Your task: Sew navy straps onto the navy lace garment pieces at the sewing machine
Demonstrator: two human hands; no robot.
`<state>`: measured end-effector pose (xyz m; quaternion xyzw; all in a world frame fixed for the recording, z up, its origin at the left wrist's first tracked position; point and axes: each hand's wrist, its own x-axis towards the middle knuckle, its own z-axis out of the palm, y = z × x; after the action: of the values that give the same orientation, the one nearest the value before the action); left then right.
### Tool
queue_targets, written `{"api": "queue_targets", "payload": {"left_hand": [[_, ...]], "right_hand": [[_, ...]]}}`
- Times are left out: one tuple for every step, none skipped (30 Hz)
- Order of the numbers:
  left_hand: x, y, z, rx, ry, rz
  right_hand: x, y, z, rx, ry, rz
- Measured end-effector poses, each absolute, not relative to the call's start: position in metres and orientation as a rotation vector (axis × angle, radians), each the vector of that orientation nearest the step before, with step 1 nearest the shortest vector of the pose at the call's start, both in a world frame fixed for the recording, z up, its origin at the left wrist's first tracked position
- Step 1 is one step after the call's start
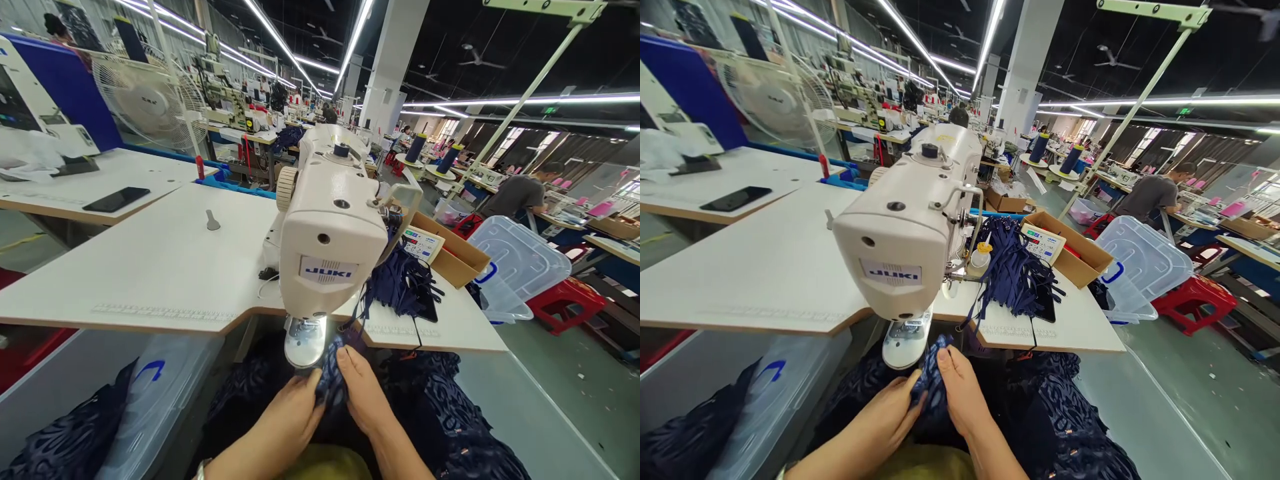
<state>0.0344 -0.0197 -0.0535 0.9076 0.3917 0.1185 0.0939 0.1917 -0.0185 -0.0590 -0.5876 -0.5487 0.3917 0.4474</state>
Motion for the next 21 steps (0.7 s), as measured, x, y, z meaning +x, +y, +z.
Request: {"api": "queue_targets", "payload": {"left_hand": [[0.035, -0.020, -0.054, 2.684, 1.162, 0.327], [0.036, -0.020, -0.055, 2.680, 1.170, 0.298], [0.037, -0.020, -0.057, 2.677, 1.179, 0.266], [0.038, -0.021, -0.059, 2.676, 1.188, 0.233], [0.039, -0.021, -0.060, 2.674, 1.196, 0.203], [0.039, -0.021, -0.061, 2.668, 1.202, 0.177], [0.039, -0.021, -0.062, 2.659, 1.207, 0.159], [0.038, -0.020, -0.062, 2.646, 1.212, 0.149], [0.036, -0.020, -0.061, 2.638, 1.219, 0.145], [0.033, -0.019, -0.059, 2.622, 1.233, 0.165], [0.030, -0.018, -0.055, 2.591, 1.237, 0.215], [0.025, -0.017, -0.051, 2.539, 1.218, 0.291], [0.020, -0.015, -0.046, 2.462, 1.164, 0.375], [0.014, -0.014, -0.039, 2.365, 1.076, 0.450], [0.008, -0.013, -0.032, 2.255, 0.965, 0.496], [0.002, -0.012, -0.024, 2.146, 0.865, 0.505], [-0.003, -0.011, -0.017, 2.062, 0.814, 0.490], [-0.008, -0.009, -0.010, 2.002, 0.822, 0.473], [-0.012, -0.007, -0.004, 1.977, 0.885, 0.476], [-0.015, -0.005, 0.000, 1.990, 0.986, 0.514], [-0.018, -0.002, 0.003, 2.048, 1.103, 0.588]], "right_hand": [[0.190, -0.020, -0.057, -1.434, -1.375, 0.987], [0.189, -0.022, -0.057, -1.438, -1.423, 0.938], [0.188, -0.022, -0.060, -1.464, -1.497, 0.833], [0.186, -0.023, -0.065, -1.506, -1.584, 0.697], [0.185, -0.022, -0.070, -1.553, -1.665, 0.548], [0.185, -0.021, -0.075, -1.594, -1.732, 0.416], [0.186, -0.020, -0.078, -1.619, -1.783, 0.322], [0.187, -0.020, -0.079, -1.623, -1.828, 0.289], [0.189, -0.019, -0.076, -1.616, -1.852, 0.305], [0.192, -0.020, -0.071, -1.600, -1.864, 0.367], [0.196, -0.021, -0.062, -1.571, -1.876, 0.470], [0.199, -0.023, -0.052, -1.527, -1.897, 0.599], [0.203, -0.025, -0.039, -1.456, -1.946, 0.743], [0.205, -0.028, -0.027, -1.354, -2.022, 0.880], [0.206, -0.031, -0.015, -1.237, -2.106, 0.994], [0.207, -0.033, -0.004, -1.129, -2.173, 1.059], [0.206, -0.034, 0.005, -1.065, -2.207, 1.066], [0.204, -0.033, 0.012, -1.053, -2.208, 1.027], [0.201, -0.031, 0.016, -1.085, -2.175, 0.956], [0.197, -0.027, 0.019, -1.142, -2.117, 0.876], [0.192, -0.023, 0.019, -1.205, -2.050, 0.804]]}}
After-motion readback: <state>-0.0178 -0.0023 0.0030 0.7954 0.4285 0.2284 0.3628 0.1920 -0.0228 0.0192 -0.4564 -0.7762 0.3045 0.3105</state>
